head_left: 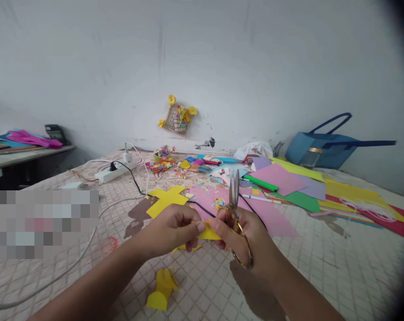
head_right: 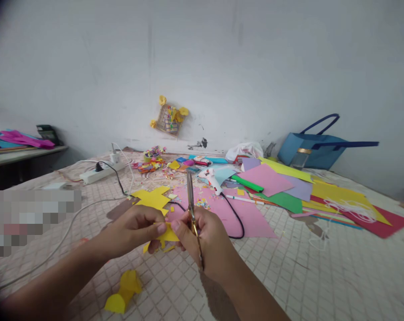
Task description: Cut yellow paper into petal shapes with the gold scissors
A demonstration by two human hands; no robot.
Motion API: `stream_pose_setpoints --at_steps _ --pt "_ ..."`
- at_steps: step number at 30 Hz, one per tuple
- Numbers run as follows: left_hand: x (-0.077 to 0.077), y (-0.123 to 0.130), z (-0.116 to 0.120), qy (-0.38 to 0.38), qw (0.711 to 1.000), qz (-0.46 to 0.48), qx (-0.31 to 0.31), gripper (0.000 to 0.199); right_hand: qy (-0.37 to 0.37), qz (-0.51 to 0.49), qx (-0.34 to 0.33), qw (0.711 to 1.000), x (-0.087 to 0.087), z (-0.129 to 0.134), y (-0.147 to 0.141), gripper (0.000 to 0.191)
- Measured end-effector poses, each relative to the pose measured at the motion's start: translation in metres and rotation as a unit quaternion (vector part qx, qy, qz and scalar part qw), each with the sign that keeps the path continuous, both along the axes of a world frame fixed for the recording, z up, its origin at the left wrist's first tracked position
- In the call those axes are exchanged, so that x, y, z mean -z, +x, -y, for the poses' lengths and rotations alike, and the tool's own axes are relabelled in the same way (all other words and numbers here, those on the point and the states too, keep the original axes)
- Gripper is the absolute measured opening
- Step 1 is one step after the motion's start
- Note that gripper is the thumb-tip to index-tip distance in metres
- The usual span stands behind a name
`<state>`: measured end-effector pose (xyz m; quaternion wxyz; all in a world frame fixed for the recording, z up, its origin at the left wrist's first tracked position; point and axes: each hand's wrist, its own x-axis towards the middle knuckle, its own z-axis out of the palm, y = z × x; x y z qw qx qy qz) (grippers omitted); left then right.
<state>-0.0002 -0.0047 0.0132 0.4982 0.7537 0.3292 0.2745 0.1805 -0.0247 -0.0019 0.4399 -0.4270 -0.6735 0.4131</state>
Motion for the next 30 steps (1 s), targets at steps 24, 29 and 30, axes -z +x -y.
stream_pose_setpoints --at_steps 24,29,30 --pt "0.0048 0.0039 -0.0031 -0.070 0.997 0.040 -0.004 0.036 -0.045 -0.033 -0.018 0.998 -0.0007 -0.0012 -0.0019 0.022" --pt "0.0035 0.0048 -0.0009 -0.053 0.998 -0.001 0.022 0.035 -0.057 -0.036 -0.073 0.995 -0.0020 0.0009 -0.0034 0.020" --pt "0.0027 0.0046 -0.0003 -0.050 0.998 -0.006 0.028 0.035 -0.056 -0.038 -0.075 0.995 -0.0019 0.0013 -0.0034 0.019"
